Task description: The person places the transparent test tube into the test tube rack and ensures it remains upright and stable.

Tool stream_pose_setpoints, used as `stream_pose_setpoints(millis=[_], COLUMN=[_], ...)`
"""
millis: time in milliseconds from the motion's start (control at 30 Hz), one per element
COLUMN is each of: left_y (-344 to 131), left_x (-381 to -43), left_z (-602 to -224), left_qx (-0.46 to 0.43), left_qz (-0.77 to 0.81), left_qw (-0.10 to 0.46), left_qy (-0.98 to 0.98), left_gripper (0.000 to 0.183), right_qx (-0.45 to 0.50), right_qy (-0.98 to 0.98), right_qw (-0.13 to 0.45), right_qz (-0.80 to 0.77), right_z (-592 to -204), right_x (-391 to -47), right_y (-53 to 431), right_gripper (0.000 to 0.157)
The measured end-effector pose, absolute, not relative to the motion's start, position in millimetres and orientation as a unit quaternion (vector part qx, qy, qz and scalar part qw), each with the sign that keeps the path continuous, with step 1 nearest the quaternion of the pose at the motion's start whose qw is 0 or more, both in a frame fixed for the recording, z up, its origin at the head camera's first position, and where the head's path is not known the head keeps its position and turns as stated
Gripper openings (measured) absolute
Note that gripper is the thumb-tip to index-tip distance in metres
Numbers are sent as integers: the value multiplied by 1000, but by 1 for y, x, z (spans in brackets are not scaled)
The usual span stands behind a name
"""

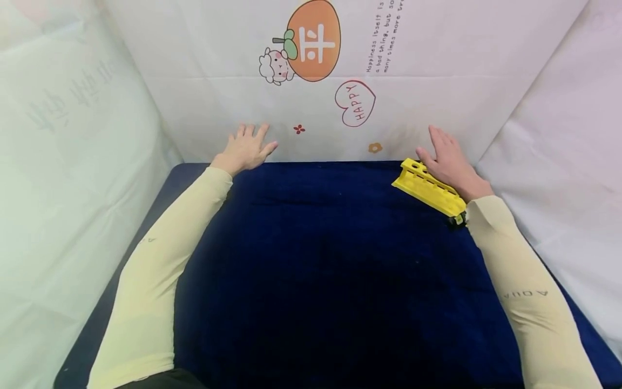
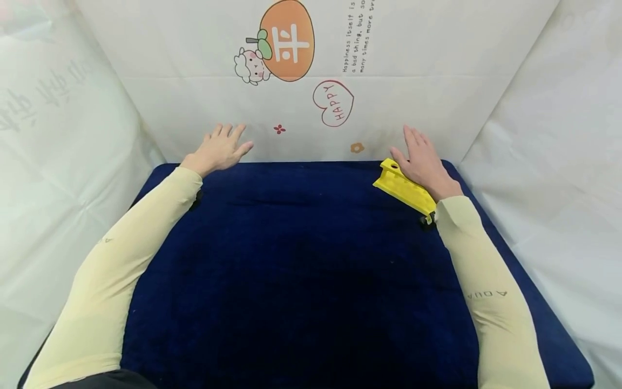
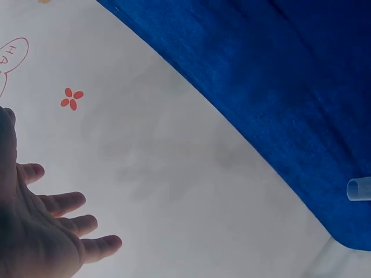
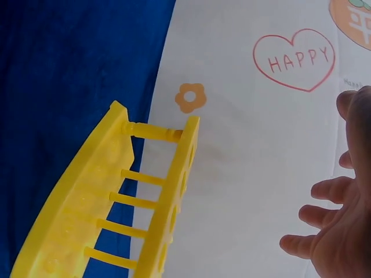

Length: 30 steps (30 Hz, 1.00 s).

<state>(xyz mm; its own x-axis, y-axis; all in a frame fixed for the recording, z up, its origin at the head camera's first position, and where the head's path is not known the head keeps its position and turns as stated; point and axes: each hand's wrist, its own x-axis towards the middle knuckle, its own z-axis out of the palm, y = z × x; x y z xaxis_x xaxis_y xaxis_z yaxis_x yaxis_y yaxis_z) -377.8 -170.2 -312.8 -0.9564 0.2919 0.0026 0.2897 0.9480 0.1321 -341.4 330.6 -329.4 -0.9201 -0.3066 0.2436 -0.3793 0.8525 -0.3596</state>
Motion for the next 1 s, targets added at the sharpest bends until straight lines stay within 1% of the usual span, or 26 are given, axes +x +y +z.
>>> stream_pose_setpoints(millis=[167,433,667,1000], left_y=[-171,-160,-148,-133], left_x=[-381,-384,-386,-389], left_z=[-321,-333,-341,-346], left_qx=[153,175,186,192], left_qz=[83,110,133,186], left_qw=[-9,-31,-29,-39], left_qy=[985,978,973,963], left_gripper=[73,70,68,68], right_qx=[161,103,60,6], right_qy=[-949,-943,-931,-921], right_qw=[119,142,182,190], right_qz=[242,281,310,340], right_z=[-335,-344,-356,-365], right_x=[-329,-314,-308,-301], right_y=[334,337,342,345], right_gripper=[73,70,66,66])
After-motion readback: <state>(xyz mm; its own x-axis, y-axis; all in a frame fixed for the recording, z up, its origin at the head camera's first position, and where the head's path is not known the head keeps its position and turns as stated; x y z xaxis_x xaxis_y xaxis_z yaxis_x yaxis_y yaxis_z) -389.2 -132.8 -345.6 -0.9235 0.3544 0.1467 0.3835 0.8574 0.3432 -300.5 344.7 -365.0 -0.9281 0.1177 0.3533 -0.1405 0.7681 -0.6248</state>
